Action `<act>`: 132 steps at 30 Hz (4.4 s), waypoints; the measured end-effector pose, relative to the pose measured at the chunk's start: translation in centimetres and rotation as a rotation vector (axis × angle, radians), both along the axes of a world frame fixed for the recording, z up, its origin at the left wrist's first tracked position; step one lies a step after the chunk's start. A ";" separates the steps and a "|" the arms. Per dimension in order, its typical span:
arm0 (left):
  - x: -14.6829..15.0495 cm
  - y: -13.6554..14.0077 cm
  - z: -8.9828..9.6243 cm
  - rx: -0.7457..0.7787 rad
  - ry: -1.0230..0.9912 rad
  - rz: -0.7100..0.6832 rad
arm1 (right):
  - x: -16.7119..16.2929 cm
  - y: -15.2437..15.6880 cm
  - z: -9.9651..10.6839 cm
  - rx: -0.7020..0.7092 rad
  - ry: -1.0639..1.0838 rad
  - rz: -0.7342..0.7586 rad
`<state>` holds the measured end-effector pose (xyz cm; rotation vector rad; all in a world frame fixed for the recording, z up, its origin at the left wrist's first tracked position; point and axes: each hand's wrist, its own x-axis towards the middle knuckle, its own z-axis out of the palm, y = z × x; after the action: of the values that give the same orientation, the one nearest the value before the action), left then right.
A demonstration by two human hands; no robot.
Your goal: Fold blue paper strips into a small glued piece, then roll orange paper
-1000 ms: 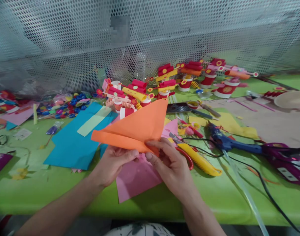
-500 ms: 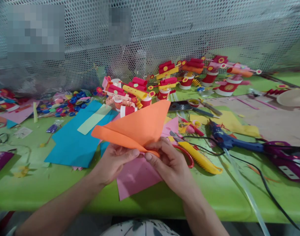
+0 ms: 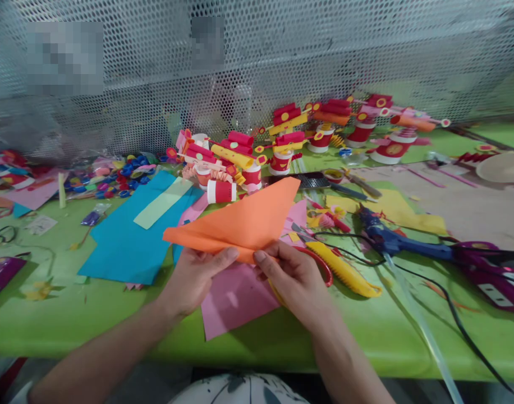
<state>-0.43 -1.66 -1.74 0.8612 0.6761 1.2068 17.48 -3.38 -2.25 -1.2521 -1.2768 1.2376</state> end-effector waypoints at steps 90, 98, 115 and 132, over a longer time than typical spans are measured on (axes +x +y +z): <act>-2.6 2.4 1.4 -0.128 0.036 0.043 | -0.8 0.1 -1.3 0.016 0.366 -0.156; -1.5 1.5 0.7 -0.188 0.039 -0.031 | -0.9 0.1 -0.8 -0.007 0.330 -0.162; -1.7 1.1 1.4 -0.099 0.032 0.241 | -0.7 0.1 -1.0 0.112 0.144 -0.183; -2.4 2.1 1.0 -0.082 0.180 0.262 | -0.5 -0.1 -0.6 0.128 0.259 -0.326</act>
<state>-2.86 0.47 -0.77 0.8369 1.0019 1.3344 16.97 -3.49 -2.86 -1.1143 -0.9081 1.0273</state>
